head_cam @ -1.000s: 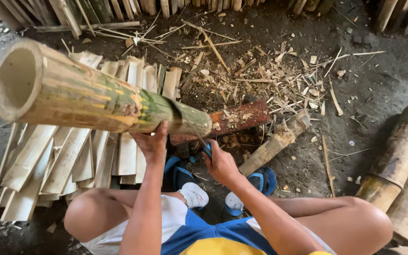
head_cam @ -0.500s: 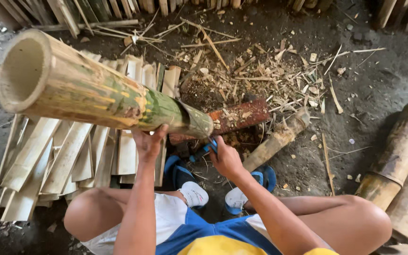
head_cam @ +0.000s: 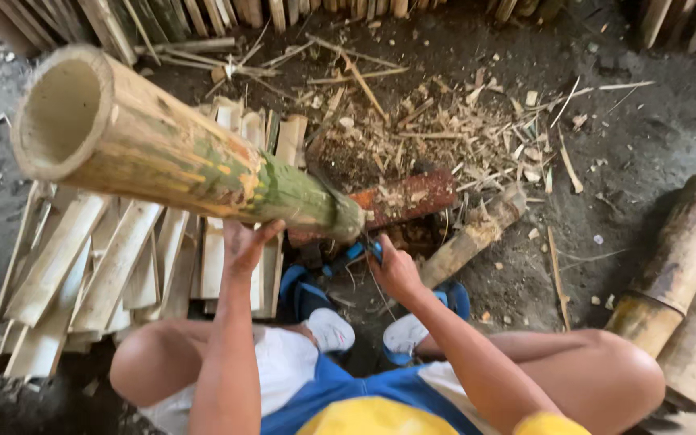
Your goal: The person sits on the ground and uses a knife and a wooden mallet to split a large bamboo pole into smaller strips. They repeatedly position the bamboo, strike the knife with the mallet, and separate the resulting pieces.
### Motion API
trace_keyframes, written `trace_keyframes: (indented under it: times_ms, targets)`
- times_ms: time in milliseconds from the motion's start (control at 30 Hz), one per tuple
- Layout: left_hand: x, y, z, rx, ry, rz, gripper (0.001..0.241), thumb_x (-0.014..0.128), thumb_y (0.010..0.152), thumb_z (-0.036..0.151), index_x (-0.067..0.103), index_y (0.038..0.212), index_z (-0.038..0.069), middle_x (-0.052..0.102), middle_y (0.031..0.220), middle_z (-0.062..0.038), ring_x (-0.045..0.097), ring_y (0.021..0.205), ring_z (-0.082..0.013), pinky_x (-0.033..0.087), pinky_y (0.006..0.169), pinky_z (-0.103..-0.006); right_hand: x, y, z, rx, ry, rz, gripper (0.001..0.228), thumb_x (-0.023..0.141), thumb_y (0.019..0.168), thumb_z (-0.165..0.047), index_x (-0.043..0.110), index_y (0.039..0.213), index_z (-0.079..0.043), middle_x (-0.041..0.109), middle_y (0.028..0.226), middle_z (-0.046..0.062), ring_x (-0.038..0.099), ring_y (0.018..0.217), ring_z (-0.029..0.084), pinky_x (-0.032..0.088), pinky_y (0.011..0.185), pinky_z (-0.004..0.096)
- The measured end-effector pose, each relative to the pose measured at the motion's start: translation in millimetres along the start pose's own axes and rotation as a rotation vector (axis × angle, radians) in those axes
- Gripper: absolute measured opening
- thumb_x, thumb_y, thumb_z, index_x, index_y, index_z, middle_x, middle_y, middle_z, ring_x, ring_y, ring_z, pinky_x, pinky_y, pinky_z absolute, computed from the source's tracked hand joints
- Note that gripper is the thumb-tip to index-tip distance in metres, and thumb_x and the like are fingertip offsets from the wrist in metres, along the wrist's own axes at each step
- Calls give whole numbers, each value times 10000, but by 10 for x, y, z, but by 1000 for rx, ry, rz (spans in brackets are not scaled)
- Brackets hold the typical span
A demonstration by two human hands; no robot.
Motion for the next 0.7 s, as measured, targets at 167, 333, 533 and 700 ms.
trace_keyframes:
  times_ms: [167, 333, 533, 700]
  targets:
    - [53, 9, 39, 53, -84, 1, 963, 902, 755, 235, 373, 1533, 27, 573, 1414, -141, 590, 1301, -269, 509, 1107, -430, 385, 318, 927, 22, 78, 35, 303, 738, 850, -207, 614, 1074, -44, 703, 851, 247, 651, 809, 459, 511, 671, 531]
    - [386, -84, 120, 212, 101, 375, 1332, 914, 744, 234, -57, 1639, 61, 227, 1636, -183, 364, 1450, -308, 421, 1182, -476, 754, 132, 924, 267, 527, -131, 211, 676, 891, -194, 643, 994, -13, 659, 742, 154, 588, 618, 232, 470, 575, 436]
    - [178, -2, 65, -35, 140, 268, 1195, 893, 741, 240, 138, 1641, 24, 445, 1567, -226, 493, 1400, -314, 444, 1168, -423, 450, -10, 593, 212, 280, 11, 237, 679, 909, -213, 555, 993, -29, 677, 770, 221, 653, 693, 376, 513, 618, 513]
    - [181, -101, -96, 97, 132, 382, 1168, 887, 846, 250, 85, 1660, 10, 394, 1596, -211, 450, 1425, -314, 377, 1193, -426, 208, -14, 125, 81, -17, 11, 333, 624, 951, -209, 437, 1142, -11, 679, 849, 329, 632, 805, 547, 498, 699, 629]
Point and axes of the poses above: each hand's wrist, its own y-axis towards the middle knuckle, its own x-axis out of the palm, z = x × y, the point moved 6 cm from there along y, towards the middle knuckle
